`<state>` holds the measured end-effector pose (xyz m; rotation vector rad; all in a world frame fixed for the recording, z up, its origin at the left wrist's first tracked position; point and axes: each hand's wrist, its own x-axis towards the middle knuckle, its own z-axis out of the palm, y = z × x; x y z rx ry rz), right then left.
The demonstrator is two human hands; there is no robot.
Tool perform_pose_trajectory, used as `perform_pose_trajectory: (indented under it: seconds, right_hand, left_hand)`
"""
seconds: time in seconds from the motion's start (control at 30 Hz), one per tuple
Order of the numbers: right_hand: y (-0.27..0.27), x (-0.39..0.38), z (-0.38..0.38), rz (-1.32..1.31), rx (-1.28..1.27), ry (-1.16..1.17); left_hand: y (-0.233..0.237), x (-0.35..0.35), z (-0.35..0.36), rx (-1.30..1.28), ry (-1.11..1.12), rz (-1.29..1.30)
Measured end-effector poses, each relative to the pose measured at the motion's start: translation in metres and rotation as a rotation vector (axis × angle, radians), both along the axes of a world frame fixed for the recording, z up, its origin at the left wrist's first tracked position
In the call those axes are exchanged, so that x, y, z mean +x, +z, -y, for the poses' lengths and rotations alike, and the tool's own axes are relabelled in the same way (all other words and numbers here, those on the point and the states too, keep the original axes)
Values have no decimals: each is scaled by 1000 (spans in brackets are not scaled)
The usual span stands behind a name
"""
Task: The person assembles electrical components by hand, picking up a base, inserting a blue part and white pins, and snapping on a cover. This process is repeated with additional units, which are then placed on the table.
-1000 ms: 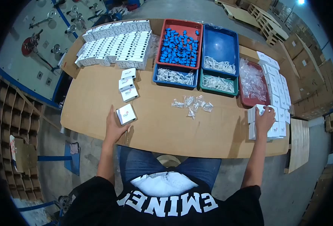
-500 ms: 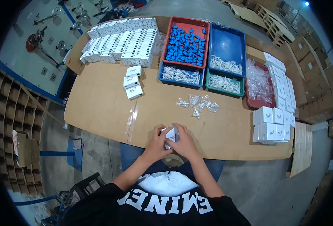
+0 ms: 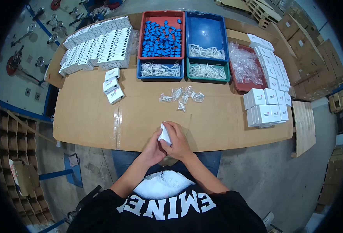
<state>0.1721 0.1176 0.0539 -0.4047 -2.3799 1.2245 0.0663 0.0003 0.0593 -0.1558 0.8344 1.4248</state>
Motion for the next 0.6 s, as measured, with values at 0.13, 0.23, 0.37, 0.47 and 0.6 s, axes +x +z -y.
perform_pose_trajectory:
  seconds: [0.13,0.23,0.37,0.47,0.6]
  right_hand:
    - [-6,-4,-1,-50,78,28]
    - [-10,-3,0,-76,103,70]
    - [-19,-4,5,-128,125,83]
    - [-19,-3,4,-154,113,51]
    - [-25,-4,5,-203,-279,-243]
  left_hand:
    - [0,3,-2,24,118,64]
    - [9,9,-3,-1,187,19]
    - [0,18,-1,3,269,-27]
    - [0,22,-3,8,289,-16]
    - [-21,18,1,44,254,54]
